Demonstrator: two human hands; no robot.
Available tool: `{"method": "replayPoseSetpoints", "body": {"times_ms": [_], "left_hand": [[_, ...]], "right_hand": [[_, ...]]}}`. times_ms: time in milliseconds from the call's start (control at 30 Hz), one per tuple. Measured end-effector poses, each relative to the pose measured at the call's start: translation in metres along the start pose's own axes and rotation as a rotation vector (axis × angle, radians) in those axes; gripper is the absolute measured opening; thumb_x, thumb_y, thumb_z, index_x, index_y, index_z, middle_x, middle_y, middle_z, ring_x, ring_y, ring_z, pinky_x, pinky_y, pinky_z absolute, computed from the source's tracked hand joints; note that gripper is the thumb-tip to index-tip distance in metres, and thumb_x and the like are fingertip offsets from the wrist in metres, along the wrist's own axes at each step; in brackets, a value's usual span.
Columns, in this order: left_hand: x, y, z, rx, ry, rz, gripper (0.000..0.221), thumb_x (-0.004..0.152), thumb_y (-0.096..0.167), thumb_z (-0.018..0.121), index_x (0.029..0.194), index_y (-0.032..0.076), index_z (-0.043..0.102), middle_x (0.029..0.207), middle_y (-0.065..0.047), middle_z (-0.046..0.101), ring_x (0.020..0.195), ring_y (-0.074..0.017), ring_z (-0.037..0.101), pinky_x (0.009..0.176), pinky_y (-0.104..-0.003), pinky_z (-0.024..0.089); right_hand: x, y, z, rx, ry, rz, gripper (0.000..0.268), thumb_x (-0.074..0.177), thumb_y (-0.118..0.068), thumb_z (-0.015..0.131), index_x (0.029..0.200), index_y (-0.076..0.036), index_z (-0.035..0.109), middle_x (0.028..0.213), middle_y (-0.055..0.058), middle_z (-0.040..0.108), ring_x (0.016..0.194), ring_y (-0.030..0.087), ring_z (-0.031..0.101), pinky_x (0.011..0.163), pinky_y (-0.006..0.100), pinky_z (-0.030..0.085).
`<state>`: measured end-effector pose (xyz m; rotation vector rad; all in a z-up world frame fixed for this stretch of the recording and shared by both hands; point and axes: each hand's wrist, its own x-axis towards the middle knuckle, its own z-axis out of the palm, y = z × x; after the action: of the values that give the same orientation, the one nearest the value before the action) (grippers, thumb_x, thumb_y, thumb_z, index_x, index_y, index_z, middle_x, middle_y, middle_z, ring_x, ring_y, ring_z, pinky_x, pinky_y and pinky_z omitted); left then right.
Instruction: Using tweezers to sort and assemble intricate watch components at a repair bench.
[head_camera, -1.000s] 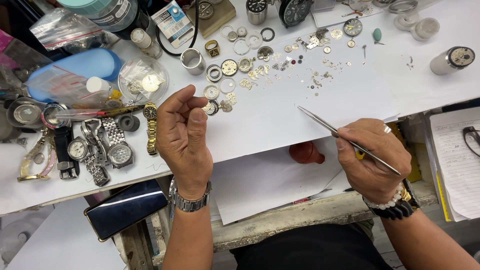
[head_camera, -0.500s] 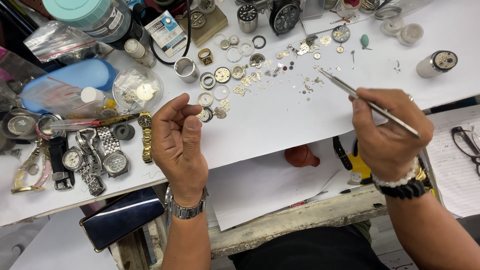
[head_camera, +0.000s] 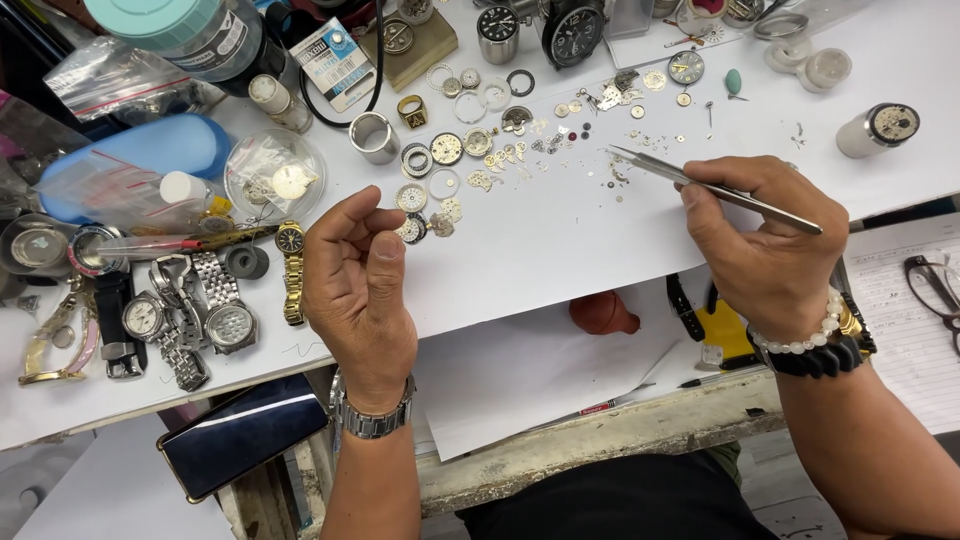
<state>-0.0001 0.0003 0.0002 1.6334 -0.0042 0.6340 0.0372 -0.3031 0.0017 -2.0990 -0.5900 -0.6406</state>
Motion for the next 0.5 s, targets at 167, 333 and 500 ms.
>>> {"method": "replayPoseSetpoints", "body": {"times_ms": [167,333,500], "left_hand": [[0.001,0.001,0.0,-0.008,-0.004,-0.003,0.036,0.106,0.026,0.06,0.131,0.001,0.057,0.114,-0.012,0.066,0.107,-0.0188,0.067,0.098,-0.031,0.057],[0.0,0.001,0.0,0.001,-0.006,0.007,0.035,0.106,0.026,0.059,0.131,0.001,0.058,0.112,-0.012,0.066,0.106,-0.0186,0.066,0.098,-0.031,0.057],[0.0,0.002,-0.001,-0.012,-0.011,-0.003,0.036,0.106,0.028,0.059,0.131,0.002,0.057,0.112,-0.012,0.067,0.106,-0.018,0.066,0.097,-0.03,0.057]], "right_hand": [[0.005,-0.003,-0.001,0.015,-0.008,0.022,0.008,0.106,0.019,0.072,0.114,0.018,0.07,0.107,0.03,0.072,0.099,0.038,0.072,0.089,0.04,0.059],[0.009,-0.006,-0.002,0.016,-0.008,0.014,0.008,0.109,0.019,0.071,0.116,0.021,0.069,0.109,0.033,0.071,0.101,0.04,0.072,0.089,0.041,0.06],[0.017,-0.004,-0.002,-0.025,-0.04,0.014,0.009,0.111,0.018,0.071,0.119,0.021,0.07,0.11,0.031,0.071,0.1,0.038,0.07,0.086,0.039,0.058]]}}
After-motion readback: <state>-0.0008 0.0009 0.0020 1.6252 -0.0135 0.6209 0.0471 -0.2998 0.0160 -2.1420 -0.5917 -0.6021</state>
